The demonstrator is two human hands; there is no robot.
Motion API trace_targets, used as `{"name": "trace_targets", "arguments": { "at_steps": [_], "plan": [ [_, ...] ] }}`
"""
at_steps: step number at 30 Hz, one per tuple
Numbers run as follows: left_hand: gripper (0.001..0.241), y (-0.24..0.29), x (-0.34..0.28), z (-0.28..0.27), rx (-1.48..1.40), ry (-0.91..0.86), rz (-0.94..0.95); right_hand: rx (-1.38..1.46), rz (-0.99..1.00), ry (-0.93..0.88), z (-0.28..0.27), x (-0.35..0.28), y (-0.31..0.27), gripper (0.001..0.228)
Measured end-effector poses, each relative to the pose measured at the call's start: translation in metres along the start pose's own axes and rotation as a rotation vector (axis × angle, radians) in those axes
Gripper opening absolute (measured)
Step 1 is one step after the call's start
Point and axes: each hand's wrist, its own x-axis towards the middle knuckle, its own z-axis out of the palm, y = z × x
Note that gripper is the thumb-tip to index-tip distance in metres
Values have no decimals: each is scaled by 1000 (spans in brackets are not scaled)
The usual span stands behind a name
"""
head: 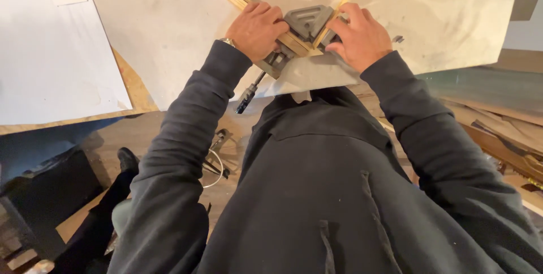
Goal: Assembling a wooden picture frame using wood glue, a corner clamp, and a hammer.
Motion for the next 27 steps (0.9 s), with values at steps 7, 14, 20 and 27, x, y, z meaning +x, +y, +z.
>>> {"name": "trace_targets", "arguments": {
  "at_steps": [7, 14, 20, 27],
  "plan": [
    [38, 4, -5, 5, -71, 43, -29, -76, -63, 16, 5, -3, -12, 50],
    [39, 24, -10, 1, -98, 59, -122, -78, -21, 0, 9, 6, -3, 42],
    [44, 50, -1, 14, -80, 168, -255, -46, -145, 29, 1, 27, 31, 44],
    [44, 63, 24, 32, -71, 290, -416, -80, -282, -8, -16, 45, 65, 43]
  ]
}}
